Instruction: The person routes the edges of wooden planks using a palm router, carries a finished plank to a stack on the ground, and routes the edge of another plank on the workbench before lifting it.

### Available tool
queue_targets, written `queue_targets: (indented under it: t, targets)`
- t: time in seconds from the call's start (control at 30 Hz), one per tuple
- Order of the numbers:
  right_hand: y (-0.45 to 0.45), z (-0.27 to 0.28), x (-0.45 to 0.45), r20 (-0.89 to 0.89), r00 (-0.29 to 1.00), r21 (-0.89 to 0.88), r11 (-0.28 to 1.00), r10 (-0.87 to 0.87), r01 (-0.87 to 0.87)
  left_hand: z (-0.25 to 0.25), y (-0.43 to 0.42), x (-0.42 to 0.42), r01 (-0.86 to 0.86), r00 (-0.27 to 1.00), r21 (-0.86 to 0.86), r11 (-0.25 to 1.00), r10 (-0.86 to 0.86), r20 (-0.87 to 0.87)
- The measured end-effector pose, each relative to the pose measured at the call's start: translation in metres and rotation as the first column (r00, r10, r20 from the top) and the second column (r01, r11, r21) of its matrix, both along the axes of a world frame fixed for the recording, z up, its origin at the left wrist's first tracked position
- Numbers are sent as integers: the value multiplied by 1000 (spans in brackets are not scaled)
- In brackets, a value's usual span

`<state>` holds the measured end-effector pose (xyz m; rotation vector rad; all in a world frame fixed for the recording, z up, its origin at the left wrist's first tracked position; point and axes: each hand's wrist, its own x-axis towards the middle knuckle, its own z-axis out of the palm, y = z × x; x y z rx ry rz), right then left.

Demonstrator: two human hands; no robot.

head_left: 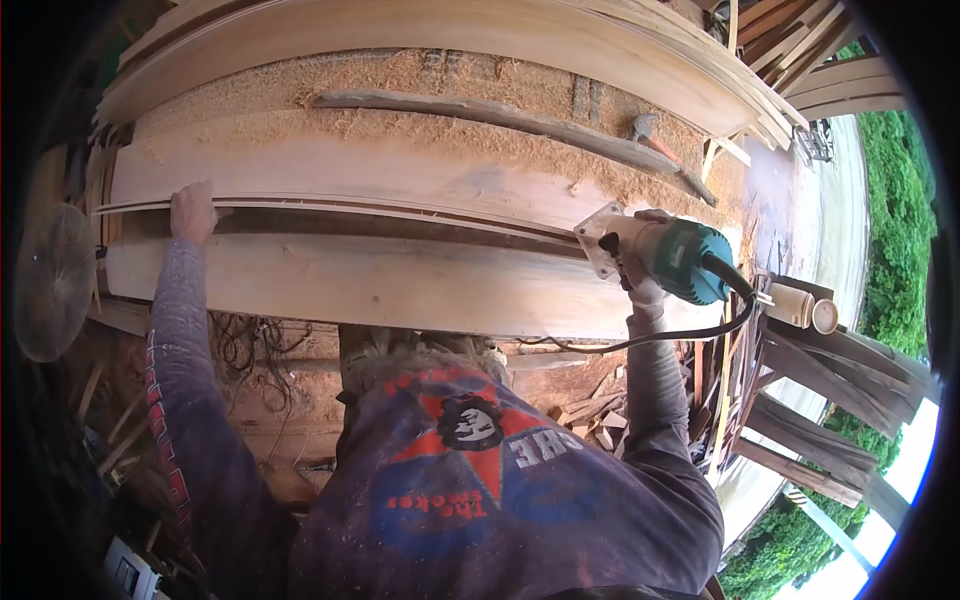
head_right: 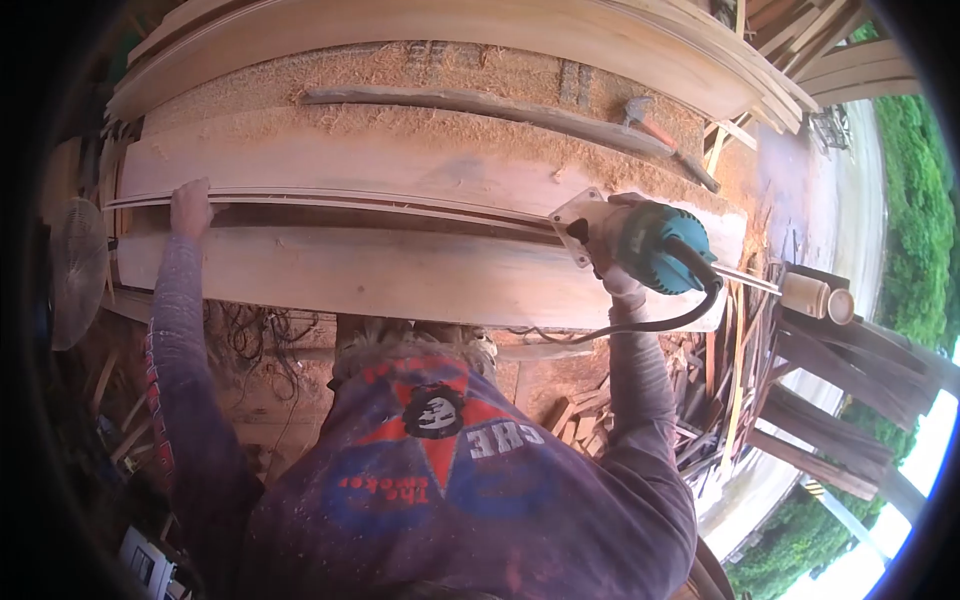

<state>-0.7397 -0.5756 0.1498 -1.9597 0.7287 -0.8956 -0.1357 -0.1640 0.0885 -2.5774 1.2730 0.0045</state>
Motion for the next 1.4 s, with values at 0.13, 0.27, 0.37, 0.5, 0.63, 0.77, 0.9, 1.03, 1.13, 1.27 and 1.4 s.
queue_targets:
  t: [0.13, 0.27, 0.37, 0.5, 0.63, 0.77, 0.9, 1.03, 1.13, 1.27, 1.4]
  targets:
    - [7, 5, 19, 88, 995, 63, 997, 46, -52, 12, -8, -9, -36, 999, 33, 999, 37, -17]
    - [11, 4, 33, 89, 993, 50, 995, 76, -81, 22, -15, -17, -39, 998, 46, 998, 42, -51]
    - [15, 6, 44, 11, 994, -8, 994, 105, -105, 22, -16, -17, -47, 998, 54, 997, 49, -40]
    - [25, 0, 65, 94, 981, 14, 985, 172, -174, 13, -13, -11, -38, 999, 59, 998, 40, -32]
    - [33, 3, 88, 8, 970, -5, 970, 245, -245, 19, -17, -18, -46, 999, 85, 995, 47, -16]
    - [41, -2, 115, 39, 939, 10, 940, 341, -342, 13, -12, -16, -38, 999, 81, 996, 36, 17]
    - [54, 8, 143, -30, 881, 10, 881, 472, -472, 18, -16, -21, -22, 1000, 67, 997, 22, 13]
    - [72, 3, 179, -27, 846, 175, 836, 533, -521, 23, -21, -24, -26, 999, 42, 999, 27, -36]
    - [78, -4, 208, -97, 804, 80, 809, 587, -582, 29, -23, -28, -27, 999, 46, 999, 28, -21]
    - [95, 0, 246, -108, 743, 49, 750, 661, -660, 16, -21, -26, -23, 1000, -27, 999, 23, 21]
    - [115, -5, 280, -8, 724, 95, 721, 690, -687, 16, -18, -29, -18, 999, -19, 1000, 19, 44]
